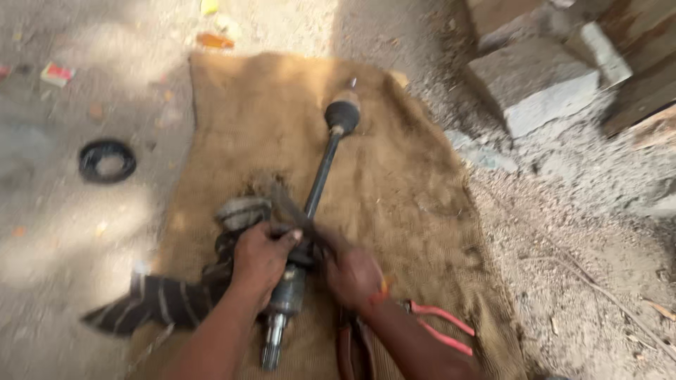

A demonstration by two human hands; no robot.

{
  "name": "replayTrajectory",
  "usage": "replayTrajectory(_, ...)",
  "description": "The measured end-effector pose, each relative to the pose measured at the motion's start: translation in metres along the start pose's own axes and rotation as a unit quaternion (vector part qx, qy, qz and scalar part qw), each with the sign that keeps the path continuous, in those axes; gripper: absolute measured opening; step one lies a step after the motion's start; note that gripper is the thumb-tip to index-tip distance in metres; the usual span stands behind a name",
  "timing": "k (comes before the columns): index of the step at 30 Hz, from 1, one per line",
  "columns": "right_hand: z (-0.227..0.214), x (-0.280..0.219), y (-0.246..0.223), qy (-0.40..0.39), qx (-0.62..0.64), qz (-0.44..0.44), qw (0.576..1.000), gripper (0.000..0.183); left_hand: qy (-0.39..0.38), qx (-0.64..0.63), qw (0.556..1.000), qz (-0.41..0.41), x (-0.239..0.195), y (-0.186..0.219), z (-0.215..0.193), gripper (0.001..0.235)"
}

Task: The person is repairing a car part, specifically a driveshaft, by using various tools such as pliers, a screwdriver, and a file. They are seen cleaning, scraping, and adjusting the part while sitting on the ground.

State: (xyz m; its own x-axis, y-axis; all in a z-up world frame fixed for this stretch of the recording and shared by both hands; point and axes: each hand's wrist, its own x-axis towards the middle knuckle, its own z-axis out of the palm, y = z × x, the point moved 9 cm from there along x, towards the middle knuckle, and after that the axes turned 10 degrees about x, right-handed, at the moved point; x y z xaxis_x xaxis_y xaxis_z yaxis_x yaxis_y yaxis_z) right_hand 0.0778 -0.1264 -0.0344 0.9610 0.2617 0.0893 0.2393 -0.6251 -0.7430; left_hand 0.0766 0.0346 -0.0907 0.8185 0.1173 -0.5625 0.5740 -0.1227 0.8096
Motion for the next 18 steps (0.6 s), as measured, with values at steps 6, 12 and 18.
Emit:
replayTrajectory(6,0.000,-0.019,0.027,-0.015,0.008,0.152,0.988,0.047,0.014,0.066,0.998,-0.006,-0.012,-0.004,-0.009,0.029)
replayTrajectory(12,-0.012,-0.020,-0.001,-0.012,0.017,0.077,0.997,0.049,0.004,-0.012,1.000,-0.018,-0.015,-0.005,-0.010,0.027)
replayTrajectory(18,-0.011,-0.022,-0.005,-0.052,-0.008,0.121,0.991,0.050,0.039,0.100,0.994,0.013,-0.013,-0.001,-0.014,0.026)
